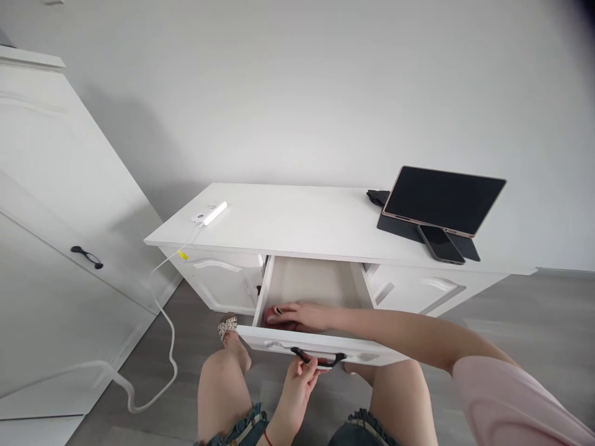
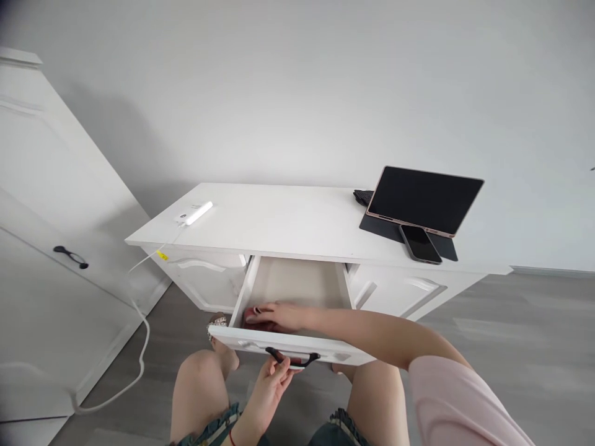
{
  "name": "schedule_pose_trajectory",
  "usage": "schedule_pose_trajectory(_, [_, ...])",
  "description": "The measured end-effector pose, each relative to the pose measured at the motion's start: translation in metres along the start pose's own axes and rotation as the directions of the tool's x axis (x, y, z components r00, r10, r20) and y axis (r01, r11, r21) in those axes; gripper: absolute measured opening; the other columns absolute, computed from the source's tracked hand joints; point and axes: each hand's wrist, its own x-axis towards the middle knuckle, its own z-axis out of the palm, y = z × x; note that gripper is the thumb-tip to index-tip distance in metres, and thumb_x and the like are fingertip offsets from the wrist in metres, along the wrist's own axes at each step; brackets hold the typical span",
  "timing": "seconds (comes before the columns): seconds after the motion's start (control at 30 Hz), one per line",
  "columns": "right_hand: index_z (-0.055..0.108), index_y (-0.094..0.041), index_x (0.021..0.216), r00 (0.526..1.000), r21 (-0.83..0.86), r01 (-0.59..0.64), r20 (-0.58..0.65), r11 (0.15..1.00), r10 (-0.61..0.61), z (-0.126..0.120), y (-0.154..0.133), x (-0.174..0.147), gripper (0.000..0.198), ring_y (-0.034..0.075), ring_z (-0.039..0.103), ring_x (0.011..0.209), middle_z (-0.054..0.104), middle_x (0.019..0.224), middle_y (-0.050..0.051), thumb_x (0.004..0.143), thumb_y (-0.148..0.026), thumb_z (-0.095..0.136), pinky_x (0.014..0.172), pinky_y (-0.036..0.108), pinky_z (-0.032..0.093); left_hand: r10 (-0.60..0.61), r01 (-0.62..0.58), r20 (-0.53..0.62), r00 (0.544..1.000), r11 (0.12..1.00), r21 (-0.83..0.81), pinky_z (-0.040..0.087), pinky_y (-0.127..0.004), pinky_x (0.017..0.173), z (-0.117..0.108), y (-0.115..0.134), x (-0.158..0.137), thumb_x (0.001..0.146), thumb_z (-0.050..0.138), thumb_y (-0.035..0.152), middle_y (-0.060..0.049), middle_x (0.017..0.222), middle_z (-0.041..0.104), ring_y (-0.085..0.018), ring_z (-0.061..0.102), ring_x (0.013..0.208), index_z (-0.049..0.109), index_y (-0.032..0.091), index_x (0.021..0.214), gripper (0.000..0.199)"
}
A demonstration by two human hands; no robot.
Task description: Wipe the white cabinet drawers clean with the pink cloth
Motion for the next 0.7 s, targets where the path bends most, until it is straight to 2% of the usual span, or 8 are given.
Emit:
schedule_pose_trajectory(0.1, [0.049, -0.023, 0.144, 0.99, -0.049, 0.123, 0.08, 0.991, -0.119, 0.019, 0.014, 0.005, 0.051, 0.031, 0.034, 0.143, 0.04, 0.154, 0.014, 0.094, -0.031, 0.055, 0.113, 0.045, 0.036, 0.013, -0.014, 0.027, 1.0, 0.999, 0.042, 0.052, -0.034, 0.091, -0.003, -0.002, 0.004, 0.053, 0.093, 0.039, -0.002, 0.079, 0.066, -0.018, 0.07, 0.082, 0.064, 0.018, 0.067, 0.038])
schedule_pose_trajectory(0.23, [0.053, -0.027, 0.141, 0.987, -0.104, 0.129, 0.108, 0.986, -0.117, 0.029, 0.027, 0.004, 0.046, 0.031, 0.03, 0.145, 0.038, 0.156, 0.01, 0.094, -0.028, 0.054, 0.113, 0.047, 0.036, 0.035, -0.037, 0.04, 0.999, 0.997, 0.062, 0.054, -0.035, 0.089, -0.005, -0.007, 0.008, 0.051, 0.093, 0.041, -0.002, 0.076, 0.066, -0.019, 0.07, 0.08, 0.066, 0.019, 0.069, 0.04])
schedule_pose_trajectory(0.4, [0.055, -0.031, 0.139, 0.989, -0.08, 0.14, 0.067, 0.987, -0.135, 0.03, 0.041, 0.007, 0.044, 0.028, 0.029, 0.146, 0.038, 0.157, 0.006, 0.095, -0.029, 0.053, 0.115, 0.045, 0.033, 0.083, -0.083, 0.009, 0.997, 0.995, 0.062, 0.054, -0.041, 0.091, -0.002, -0.012, 0.01, 0.051, 0.092, 0.045, -0.001, 0.072, 0.065, -0.024, 0.072, 0.083, 0.065, 0.019, 0.068, 0.041])
schedule_pose_trajectory(0.57, [0.06, -0.027, 0.135, 0.998, -0.069, 0.044, 0.042, 0.997, -0.041, 0.018, 0.062, 0.022, 0.043, 0.026, 0.033, 0.144, 0.04, 0.155, 0.006, 0.095, -0.015, 0.048, 0.117, 0.041, 0.029, 0.105, -0.105, 0.008, 0.994, 0.991, 0.082, 0.054, -0.045, 0.091, -0.006, -0.016, 0.014, 0.051, 0.091, 0.047, -0.003, 0.072, 0.066, -0.028, 0.072, 0.086, 0.063, 0.019, 0.068, 0.043])
schedule_pose_trajectory(0.7, [0.065, -0.022, 0.129, 0.999, -0.033, -0.037, -0.031, 0.999, 0.036, -0.003, 0.083, 0.036, 0.038, 0.025, 0.036, 0.142, 0.045, 0.152, 0.008, 0.093, -0.018, 0.052, 0.117, 0.037, 0.028, 0.104, -0.107, 0.039, 0.994, 0.989, 0.099, 0.053, -0.049, 0.091, -0.012, -0.021, 0.02, 0.053, 0.089, 0.051, -0.006, 0.074, 0.069, -0.032, 0.072, 0.09, 0.062, 0.019, 0.069, 0.045])
